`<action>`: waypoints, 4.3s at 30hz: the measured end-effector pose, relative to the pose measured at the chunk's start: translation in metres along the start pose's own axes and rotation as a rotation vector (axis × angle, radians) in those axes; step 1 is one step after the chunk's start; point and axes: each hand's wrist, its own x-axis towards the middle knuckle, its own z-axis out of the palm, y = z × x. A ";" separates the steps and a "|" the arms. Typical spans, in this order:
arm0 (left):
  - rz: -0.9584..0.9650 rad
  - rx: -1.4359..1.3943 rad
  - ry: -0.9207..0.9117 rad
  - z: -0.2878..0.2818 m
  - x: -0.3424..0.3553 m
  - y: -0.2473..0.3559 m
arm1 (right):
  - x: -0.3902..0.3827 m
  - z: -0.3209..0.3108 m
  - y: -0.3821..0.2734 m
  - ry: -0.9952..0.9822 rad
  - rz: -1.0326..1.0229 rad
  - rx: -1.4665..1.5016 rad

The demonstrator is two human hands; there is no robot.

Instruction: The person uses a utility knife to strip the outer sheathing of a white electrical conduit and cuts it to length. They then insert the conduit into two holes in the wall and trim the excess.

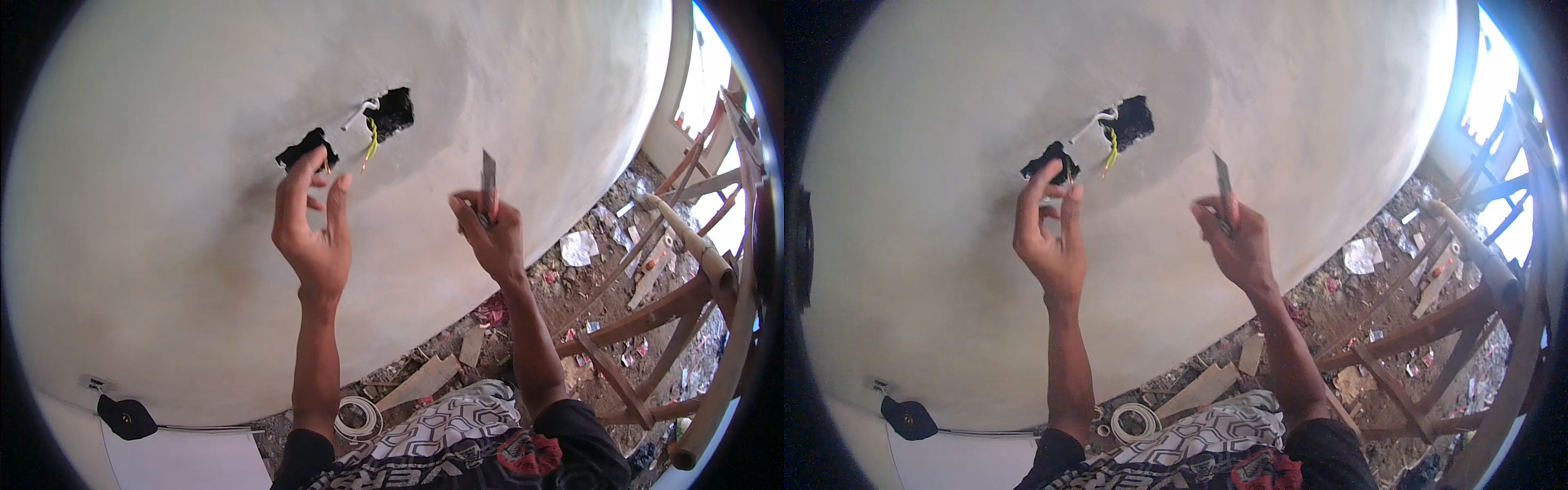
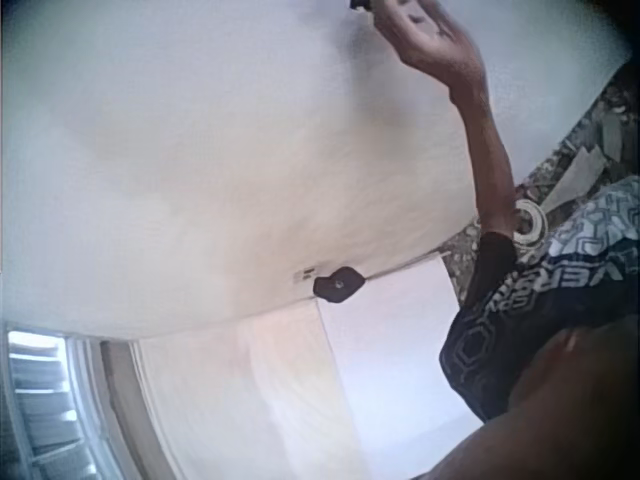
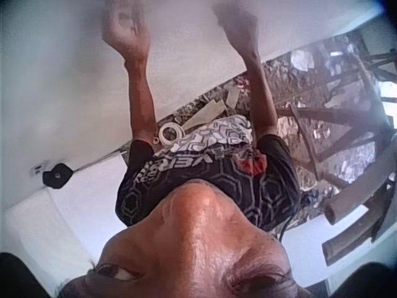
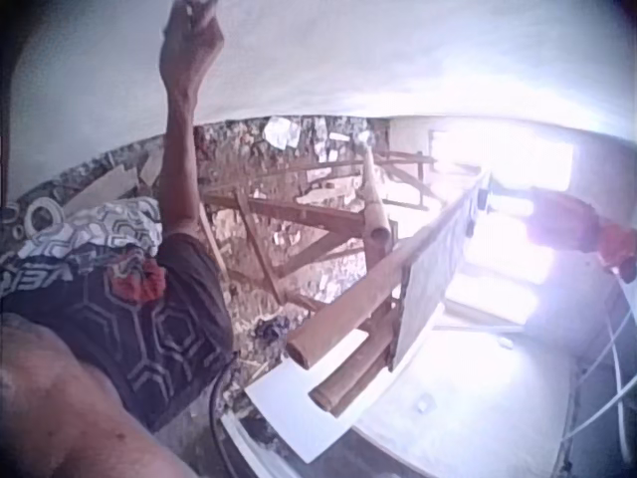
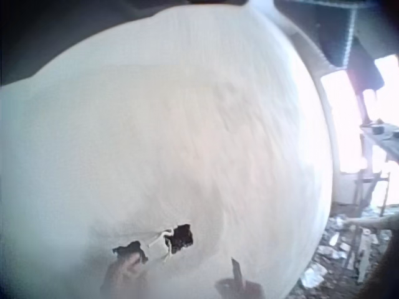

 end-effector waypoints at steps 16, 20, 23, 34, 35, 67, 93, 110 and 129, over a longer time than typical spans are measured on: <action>0.301 -0.219 -0.204 0.020 0.060 0.001 | 0.044 0.064 -0.080 0.000 -0.280 0.371; 0.306 -0.171 -0.233 0.026 0.062 0.004 | 0.049 0.052 -0.082 -0.034 -0.272 0.418; 0.300 -0.144 -0.231 0.027 0.061 0.007 | 0.051 0.048 -0.083 -0.051 -0.337 0.414; 0.324 -0.145 -0.246 0.024 0.059 0.006 | 0.066 0.034 -0.088 -0.136 -0.483 0.224; 0.337 -0.141 -0.243 0.025 0.059 0.005 | 0.067 0.033 -0.088 -0.130 -0.520 0.196; 0.412 -0.226 -0.098 0.049 0.051 -0.003 | 0.067 0.056 -0.069 0.060 -0.435 0.389; 0.263 -0.293 -0.167 0.053 0.052 -0.007 | 0.071 0.042 -0.068 -0.180 -0.131 0.707; 0.202 -0.033 -0.032 0.047 0.061 -0.002 | 0.068 0.034 -0.063 -0.204 -0.041 0.522; -0.092 -0.026 0.068 0.057 0.008 0.020 | 0.080 0.038 -0.027 -0.010 -0.279 0.159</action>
